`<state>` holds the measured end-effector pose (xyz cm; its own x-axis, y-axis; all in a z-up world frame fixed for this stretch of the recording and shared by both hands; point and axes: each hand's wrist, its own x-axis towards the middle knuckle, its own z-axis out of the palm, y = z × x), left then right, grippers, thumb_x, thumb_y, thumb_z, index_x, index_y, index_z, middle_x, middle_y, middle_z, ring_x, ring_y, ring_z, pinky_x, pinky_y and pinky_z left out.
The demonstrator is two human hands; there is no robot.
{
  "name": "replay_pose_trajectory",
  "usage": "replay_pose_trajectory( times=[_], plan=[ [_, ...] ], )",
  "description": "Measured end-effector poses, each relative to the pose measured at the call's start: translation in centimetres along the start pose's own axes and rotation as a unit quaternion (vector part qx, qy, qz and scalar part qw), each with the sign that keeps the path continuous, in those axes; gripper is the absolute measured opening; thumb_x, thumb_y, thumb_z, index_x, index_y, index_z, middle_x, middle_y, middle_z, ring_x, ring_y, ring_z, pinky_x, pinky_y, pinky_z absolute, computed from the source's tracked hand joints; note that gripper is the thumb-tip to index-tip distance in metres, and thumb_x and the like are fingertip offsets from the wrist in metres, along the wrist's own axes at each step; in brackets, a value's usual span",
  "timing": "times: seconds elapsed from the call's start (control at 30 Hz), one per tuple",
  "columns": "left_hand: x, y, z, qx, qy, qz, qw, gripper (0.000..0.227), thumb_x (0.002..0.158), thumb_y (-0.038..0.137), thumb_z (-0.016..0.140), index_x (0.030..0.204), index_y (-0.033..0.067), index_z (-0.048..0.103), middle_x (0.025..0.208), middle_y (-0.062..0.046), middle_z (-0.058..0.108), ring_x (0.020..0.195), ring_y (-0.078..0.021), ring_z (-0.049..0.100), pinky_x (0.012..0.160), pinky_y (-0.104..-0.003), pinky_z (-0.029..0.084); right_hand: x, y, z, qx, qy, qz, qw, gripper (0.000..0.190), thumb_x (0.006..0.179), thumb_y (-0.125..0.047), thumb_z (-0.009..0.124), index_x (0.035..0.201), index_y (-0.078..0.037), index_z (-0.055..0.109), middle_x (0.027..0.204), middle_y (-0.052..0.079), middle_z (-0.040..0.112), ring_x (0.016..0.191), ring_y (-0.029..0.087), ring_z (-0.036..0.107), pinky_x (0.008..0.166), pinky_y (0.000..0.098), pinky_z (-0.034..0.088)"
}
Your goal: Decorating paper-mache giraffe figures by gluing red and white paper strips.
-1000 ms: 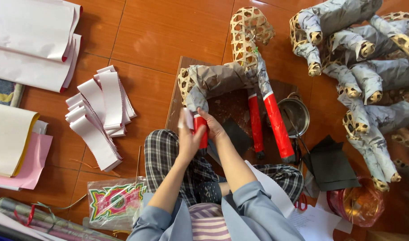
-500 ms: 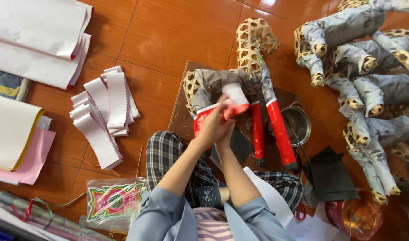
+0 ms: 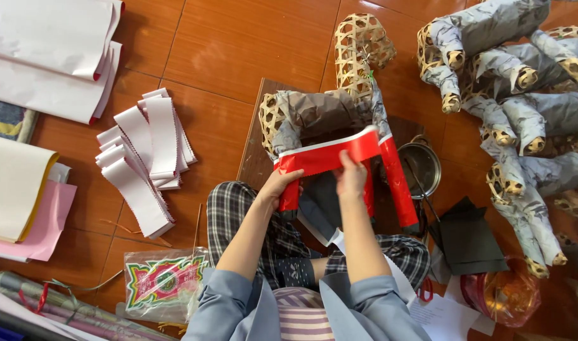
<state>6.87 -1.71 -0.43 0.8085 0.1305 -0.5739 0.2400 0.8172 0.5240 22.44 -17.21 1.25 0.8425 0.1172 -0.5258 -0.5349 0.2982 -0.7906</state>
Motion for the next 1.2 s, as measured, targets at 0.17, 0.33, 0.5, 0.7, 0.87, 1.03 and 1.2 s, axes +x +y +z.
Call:
replay_pose_trajectory(
  times=[0.17, 0.33, 0.5, 0.7, 0.87, 1.03, 1.2],
  plan=[
    [0.5, -0.1, 0.4, 0.03, 0.024, 0.031, 0.999, 0.03, 0.084, 0.017, 0.081, 0.105, 0.0032, 0.065, 0.077, -0.009, 0.068, 0.059, -0.0195, 0.066, 0.056, -0.034, 0.056, -1.2, -2.1, -0.8, -0.187, 0.004, -0.359, 0.915, 0.018, 0.093, -0.001, 0.068, 0.11, -0.002, 0.064, 0.104, 0.004, 0.068, 0.092, 0.017, 0.065, 0.083, 0.0325, 0.056],
    [0.8, -0.3, 0.4, 0.034, 0.046, 0.026, 0.998, 0.025, 0.082, 0.017, 0.08, 0.099, 0.0048, 0.067, 0.074, -0.007, 0.068, 0.057, -0.019, 0.065, 0.053, -0.034, 0.057, -8.4, -1.1, 6.7, -0.443, -0.149, -0.399, 0.789, 0.019, 0.089, -0.011, 0.078, 0.089, -0.001, 0.062, 0.084, 0.008, 0.066, 0.08, 0.018, 0.064, 0.073, 0.0324, 0.054],
    [0.8, -0.3, -0.3, 0.047, 0.051, 0.039, 0.997, 0.022, 0.084, 0.015, 0.08, 0.098, 0.0036, 0.067, 0.074, -0.009, 0.069, 0.058, -0.0207, 0.066, 0.054, -0.034, 0.056, -5.3, -0.9, 7.7, -0.479, -0.096, -0.302, 0.819, 0.028, 0.093, -0.024, 0.078, 0.085, 0.002, 0.071, 0.079, 0.019, 0.074, 0.068, 0.03, 0.069, 0.066, 0.0369, 0.054],
    [4.1, -4.0, -2.2, -0.023, 0.04, 0.086, 0.995, 0.021, 0.089, 0.015, 0.071, 0.105, 0.0014, 0.069, 0.088, -0.005, 0.075, 0.072, -0.0158, 0.071, 0.065, -0.031, 0.059, -5.1, 6.6, 6.5, -0.599, -0.158, -0.366, 0.694, 0.05, 0.103, -0.034, 0.071, 0.125, 0.011, 0.065, 0.094, 0.03, 0.071, 0.085, 0.044, 0.07, 0.073, 0.0479, 0.054],
    [1.4, -1.3, -0.7, 0.039, 0.024, 0.069, 0.997, 0.02, 0.089, 0.017, 0.071, 0.101, 0.0022, 0.066, 0.081, -0.009, 0.071, 0.064, -0.022, 0.067, 0.058, -0.034, 0.054, -1.6, 5.1, 9.0, -0.574, -0.201, -0.097, 0.788, 0.061, 0.094, -0.051, 0.075, 0.103, 0.01, 0.07, 0.085, 0.025, 0.073, 0.077, 0.032, 0.072, 0.069, 0.041, 0.054],
    [-0.5, 0.3, 0.1, 0.059, -0.035, 0.073, 0.995, 0.022, 0.088, 0.017, 0.073, 0.103, 0.0025, 0.067, 0.084, -0.009, 0.071, 0.068, -0.02, 0.067, 0.061, -0.033, 0.054, 1.4, 6.3, 8.1, -0.396, -0.282, 0.052, 0.872, 0.057, 0.089, -0.051, 0.078, 0.094, 0.005, 0.074, 0.083, 0.009, 0.072, 0.07, 0.017, 0.064, 0.063, 0.035, 0.052],
    [-1.2, -0.1, -0.5, 0.14, 0.001, 0.061, 0.988, 0.03, 0.086, 0.018, 0.075, 0.111, 0.0018, 0.069, 0.089, -0.004, 0.074, 0.074, -0.0152, 0.07, 0.068, -0.029, 0.057, -1.4, 4.7, 9.5, -0.203, -0.303, 0.205, 0.908, 0.046, 0.085, -0.039, 0.082, 0.111, -0.003, 0.07, 0.094, 0.011, 0.075, 0.078, 0.02, 0.072, 0.071, 0.0355, 0.058]
  ],
)
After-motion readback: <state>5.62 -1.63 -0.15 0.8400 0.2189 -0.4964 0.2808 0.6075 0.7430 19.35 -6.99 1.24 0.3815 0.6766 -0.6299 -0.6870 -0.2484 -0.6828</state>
